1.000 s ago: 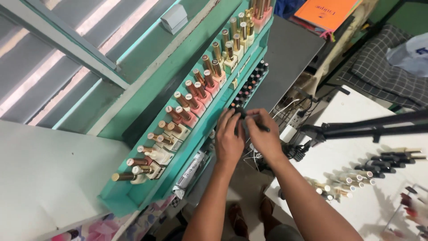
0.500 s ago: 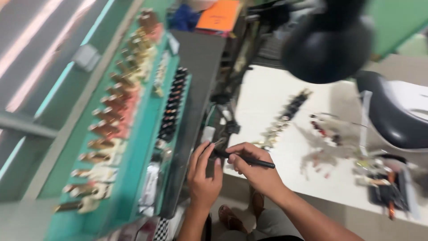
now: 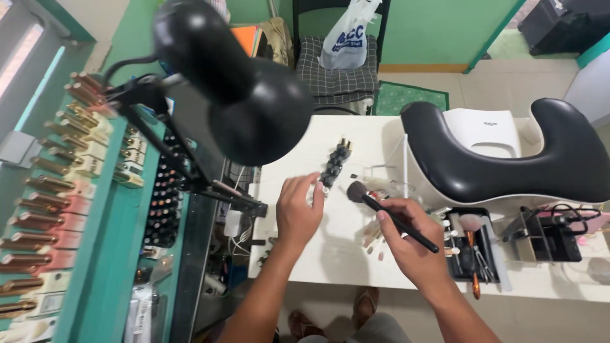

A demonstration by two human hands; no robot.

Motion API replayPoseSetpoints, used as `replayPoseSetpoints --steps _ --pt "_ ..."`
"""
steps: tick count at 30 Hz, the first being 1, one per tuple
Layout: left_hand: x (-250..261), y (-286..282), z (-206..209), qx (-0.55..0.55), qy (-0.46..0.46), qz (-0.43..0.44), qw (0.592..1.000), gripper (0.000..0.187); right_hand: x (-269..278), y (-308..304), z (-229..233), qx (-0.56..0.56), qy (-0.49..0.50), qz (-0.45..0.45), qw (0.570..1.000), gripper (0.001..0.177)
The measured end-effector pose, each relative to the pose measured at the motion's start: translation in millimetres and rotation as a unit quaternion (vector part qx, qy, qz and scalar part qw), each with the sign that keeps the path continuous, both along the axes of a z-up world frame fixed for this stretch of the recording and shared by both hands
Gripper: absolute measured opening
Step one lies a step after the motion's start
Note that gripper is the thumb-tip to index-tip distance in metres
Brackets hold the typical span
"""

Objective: Cleaning and dusting nail polish bottles and nail samples at a workstation using a brush.

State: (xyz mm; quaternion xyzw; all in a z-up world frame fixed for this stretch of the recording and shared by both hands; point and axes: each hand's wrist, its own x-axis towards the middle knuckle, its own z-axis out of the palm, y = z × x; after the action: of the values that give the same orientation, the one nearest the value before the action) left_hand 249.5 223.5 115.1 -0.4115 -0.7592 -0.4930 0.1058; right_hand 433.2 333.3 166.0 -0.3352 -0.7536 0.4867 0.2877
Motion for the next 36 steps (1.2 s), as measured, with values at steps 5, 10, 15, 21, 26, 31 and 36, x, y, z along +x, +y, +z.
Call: replayPoseSetpoints --steps 5,10,15,21,26,31,36 --pt "-40.9 84.8 -31.4 -0.086 -0.027 0.025 0.996 0.021 5.7 49.4 5.4 -0.004 -0.045 -0.002 0.999 0.024" --pt "-72.2 140.9 -57.0 -0.186 -0.073 0.045 0.979 0.028 7.0 82.6 1.0 -0.014 -0.039 0.019 0.999 0.024" --pt "-83.8 164.8 -69.3 -0.323 -0.095 0.036 0.941 0.032 9.1 99.5 -7.6 -0.055 -0.062 0.028 0.996 0.024" --pt "-90.2 175.9 -80.9 -0.355 -0.090 0.036 0.930 0.026 10.0 109.4 -8.8 -0.073 -0.057 0.033 0.995 0.024" --pt "-90.5 178.1 -80.5 -0.334 -0.091 0.041 0.937 0.023 9.5 111.2 -6.3 -0.087 -0.072 0.030 0.993 0.023" --pt "-89.4 169.0 -76.4 -0.241 -0.073 0.058 0.966 0.022 9.4 109.0 -6.6 -0.081 -0.059 0.040 0.994 0.023" --pt "-76.9 141.4 -33.3 -0.067 -0.057 0.053 0.995 0.019 8.1 103.5 -4.4 -0.068 -0.021 0.044 0.996 0.023"
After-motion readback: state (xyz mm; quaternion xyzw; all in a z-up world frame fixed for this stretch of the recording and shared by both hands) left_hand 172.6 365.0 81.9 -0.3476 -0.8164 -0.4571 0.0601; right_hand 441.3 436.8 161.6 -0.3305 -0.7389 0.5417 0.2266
